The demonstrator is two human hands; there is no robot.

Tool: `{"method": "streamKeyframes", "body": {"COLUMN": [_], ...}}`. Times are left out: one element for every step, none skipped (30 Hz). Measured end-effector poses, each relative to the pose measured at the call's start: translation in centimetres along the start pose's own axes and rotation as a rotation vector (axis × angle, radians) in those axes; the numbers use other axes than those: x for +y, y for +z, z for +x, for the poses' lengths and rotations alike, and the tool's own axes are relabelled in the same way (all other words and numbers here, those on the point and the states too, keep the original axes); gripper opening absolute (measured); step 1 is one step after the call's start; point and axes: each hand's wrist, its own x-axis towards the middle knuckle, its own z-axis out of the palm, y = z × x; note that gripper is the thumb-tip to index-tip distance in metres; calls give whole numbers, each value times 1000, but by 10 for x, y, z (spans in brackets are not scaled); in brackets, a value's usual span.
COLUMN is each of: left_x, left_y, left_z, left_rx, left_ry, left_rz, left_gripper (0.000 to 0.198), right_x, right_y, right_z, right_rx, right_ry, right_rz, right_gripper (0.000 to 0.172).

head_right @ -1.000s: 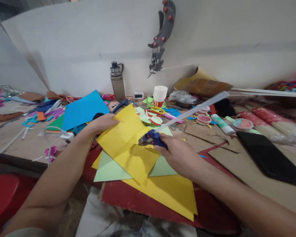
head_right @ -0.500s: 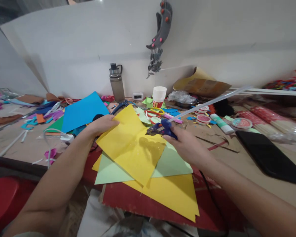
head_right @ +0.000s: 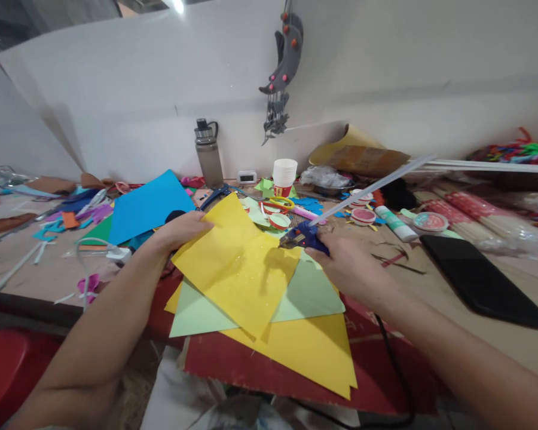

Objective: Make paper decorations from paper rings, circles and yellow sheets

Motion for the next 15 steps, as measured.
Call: {"method": "streamKeyframes", "body": {"left_x": [-1,-2,-3,-4,-5,-4,-4,-2,-1,1,2,4,5,7,8], "left_y": [0,0,-1,-1,-1,-2,-2,-3,-3,-3,-3,-3,-2,-1,-1], "left_z": [1,2,2,3,3,2,2,1,0,-1,-2,-3,-4,-5,-6], "left_rx": [-31,-65,-77,-83,-83,-76,-63,-52,-47,-45,-51,-62,-78,-94,-103], "left_ry": [7,13,15,15,15,14,11,6,5,8,14,17,17,14,7], "left_rz": [-23,-45,-58,-67,-72,-72,-62,-43,-22,-8,-8,-17,-34,-52,-55], "left_gripper": [20,21,21,21,21,20,18,17,15,15,15,16,17,18,19], "right_x": [-3,-5,-6,-5,-3,0,3,7,10,12,12,10,6,1,-5], "right_y": [0,0,-1,-3,-5,-8,-11,-14,-17,-19,-21,-21,-20,-17,-14], "right_z": [0,1,1,0,0,-1,-3,-4,-5,-5,-5,-4,-2,2,6], "right_rx": [-26,-42,-50,-48,-45,-42,-38,-30,-22,-24,-29,-36,-44,-46,-31], "right_ry": [11,22,26,22,11,-6,-29,-47,-56,-57,-49,-43,-43,-50,-64], "right_rz": [16,27,34,33,27,15,-1,-26,-55,-79,-95,-99,-91,-72,-48], "right_gripper": [35,36,36,36,34,33,31,30,29,29,30,31,33,34,35]}}
